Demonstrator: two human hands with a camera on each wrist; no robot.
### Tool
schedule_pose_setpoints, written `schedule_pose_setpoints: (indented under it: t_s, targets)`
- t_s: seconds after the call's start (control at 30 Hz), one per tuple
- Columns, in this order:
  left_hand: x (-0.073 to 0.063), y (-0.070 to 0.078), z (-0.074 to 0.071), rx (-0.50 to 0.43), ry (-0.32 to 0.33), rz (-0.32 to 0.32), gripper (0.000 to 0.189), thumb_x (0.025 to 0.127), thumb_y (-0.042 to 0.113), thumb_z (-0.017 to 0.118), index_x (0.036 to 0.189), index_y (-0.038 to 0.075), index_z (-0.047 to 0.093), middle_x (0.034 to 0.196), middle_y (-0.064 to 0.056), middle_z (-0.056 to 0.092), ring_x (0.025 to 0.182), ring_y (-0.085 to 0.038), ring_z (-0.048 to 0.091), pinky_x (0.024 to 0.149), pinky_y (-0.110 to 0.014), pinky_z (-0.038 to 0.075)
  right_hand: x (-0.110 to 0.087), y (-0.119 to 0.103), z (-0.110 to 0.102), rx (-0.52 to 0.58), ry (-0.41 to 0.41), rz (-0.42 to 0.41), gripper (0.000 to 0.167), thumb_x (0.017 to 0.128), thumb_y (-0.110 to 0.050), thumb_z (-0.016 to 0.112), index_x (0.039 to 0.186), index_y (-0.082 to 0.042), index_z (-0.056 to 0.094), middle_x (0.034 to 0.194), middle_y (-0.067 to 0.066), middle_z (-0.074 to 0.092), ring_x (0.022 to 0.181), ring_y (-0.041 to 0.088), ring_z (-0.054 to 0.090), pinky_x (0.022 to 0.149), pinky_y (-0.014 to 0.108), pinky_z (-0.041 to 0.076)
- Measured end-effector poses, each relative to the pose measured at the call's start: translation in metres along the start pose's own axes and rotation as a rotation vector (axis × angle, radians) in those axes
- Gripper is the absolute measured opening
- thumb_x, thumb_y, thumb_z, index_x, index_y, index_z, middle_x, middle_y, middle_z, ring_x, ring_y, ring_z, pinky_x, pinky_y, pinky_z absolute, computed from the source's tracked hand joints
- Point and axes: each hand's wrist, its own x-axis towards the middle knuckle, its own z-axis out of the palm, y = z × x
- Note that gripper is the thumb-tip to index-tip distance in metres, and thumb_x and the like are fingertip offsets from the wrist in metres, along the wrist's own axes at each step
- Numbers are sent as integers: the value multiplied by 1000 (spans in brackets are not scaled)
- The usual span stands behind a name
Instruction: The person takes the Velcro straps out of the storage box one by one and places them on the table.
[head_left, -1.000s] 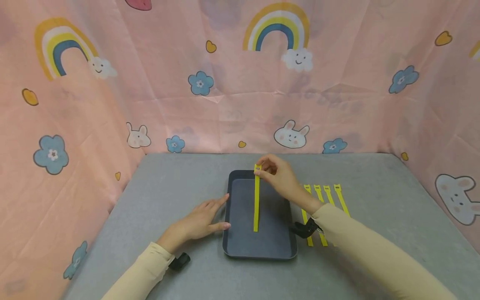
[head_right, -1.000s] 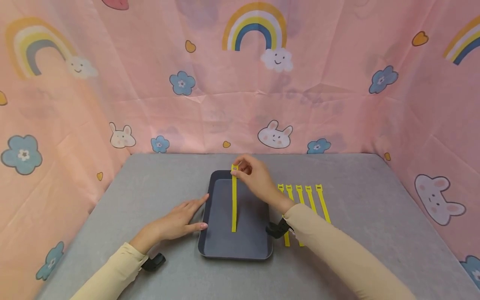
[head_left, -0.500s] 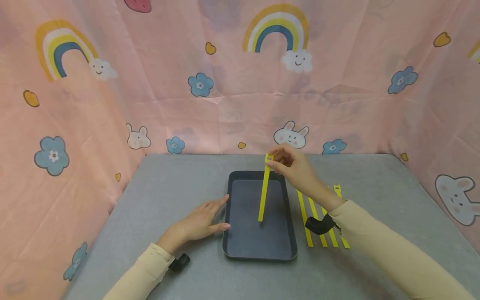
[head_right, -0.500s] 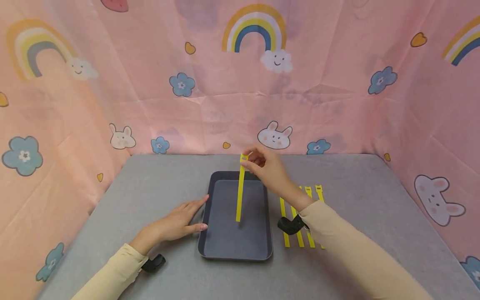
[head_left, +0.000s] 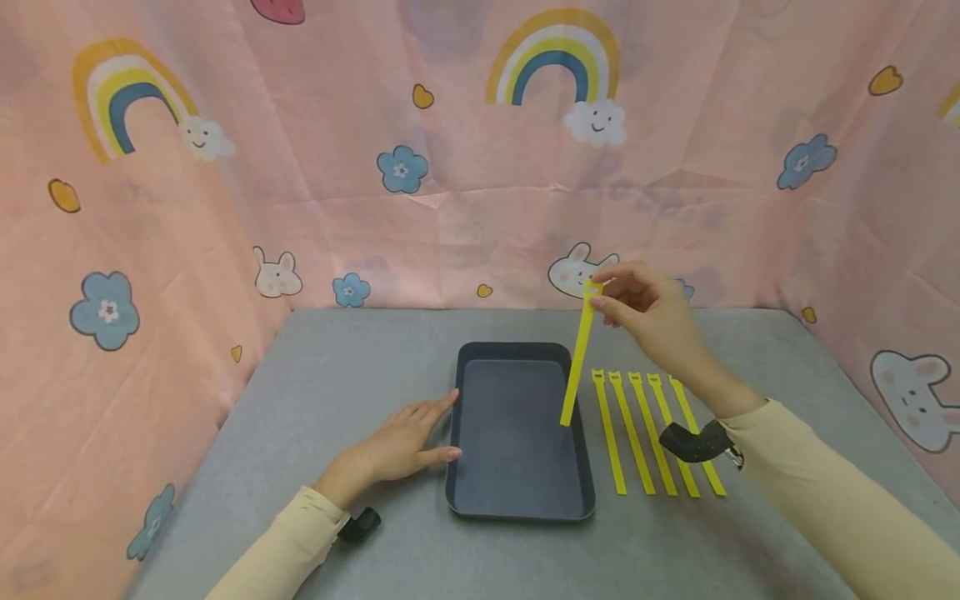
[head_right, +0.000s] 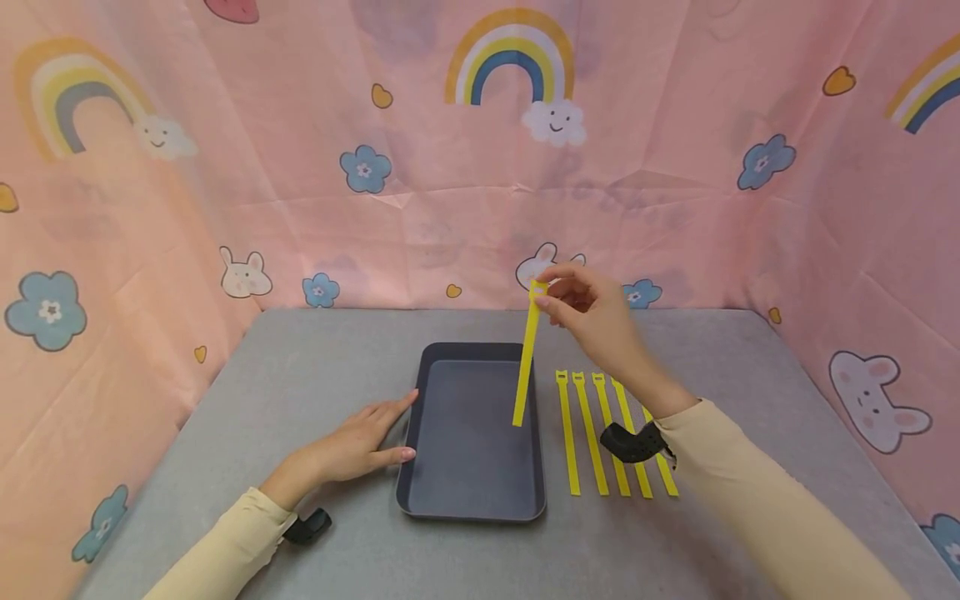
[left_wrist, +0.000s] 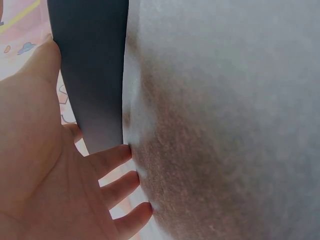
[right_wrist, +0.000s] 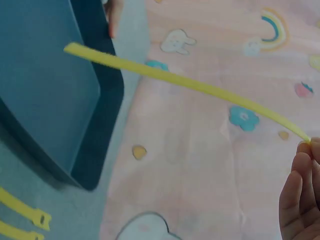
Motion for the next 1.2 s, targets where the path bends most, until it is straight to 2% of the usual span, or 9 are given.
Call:
schedule_pose_setpoints:
  t_s: [0.2, 0.33, 0.63, 0.83, 0.97, 1.2]
  targets:
    - [0, 0, 0, -2, 0, -2, 87, 94, 61, 54, 161, 27, 10, 162, -11, 32, 149, -38, 30, 120, -59, 26, -8, -1, -27, -86, 54, 49, 31, 92, -11, 70, 123, -8, 65, 87, -13, 68, 68, 9, 64, 65, 17, 53]
    - [1, 1, 0, -4, -2, -3, 87, 94, 61, 54, 161, 27, 10, 162, -10, 32, 149, -38, 30, 120, -58, 26, -14, 1, -44, -112, 77, 58, 32, 90, -7, 71, 122, -7, 66, 85, -15, 68, 67, 8, 64, 64, 16, 54]
    - [2, 1, 0, -6, -7, 0, 88, 93, 61, 54, 161, 27, 9, 162, -10, 31, 149, -38, 28, 120, -58, 25, -37, 10, -89, -190, 69, 172, 37, 91, -11, 72, 127, -12, 66, 89, -18, 69, 72, 5, 64, 67, 12, 51]
    - [2, 1, 0, -3, -10, -6, 88, 94, 62, 53, 161, 28, 9, 163, -10, 30, 150, -38, 28, 120, -58, 25, -48, 27, -113, -198, 22, 223, 38, 92, -10, 69, 130, -11, 63, 91, -16, 69, 74, 7, 64, 68, 13, 52]
    - [2, 2, 0, -12, -15, -10, 88, 94, 61, 53, 161, 27, 8, 163, -10, 30, 150, -38, 27, 120, -58, 24, -56, 37, -128, -239, -11, 294, 39, 94, -15, 68, 132, -13, 61, 93, -19, 68, 75, 5, 64, 67, 13, 52]
    - [1, 3, -1, -9, -12, -9, 87, 94, 60, 54, 161, 27, 9, 162, -12, 30, 150, -38, 28, 120, -58, 24, -70, 52, -146, -286, -93, 416, 37, 94, -19, 68, 130, -10, 62, 87, -19, 71, 74, 8, 66, 65, 17, 53]
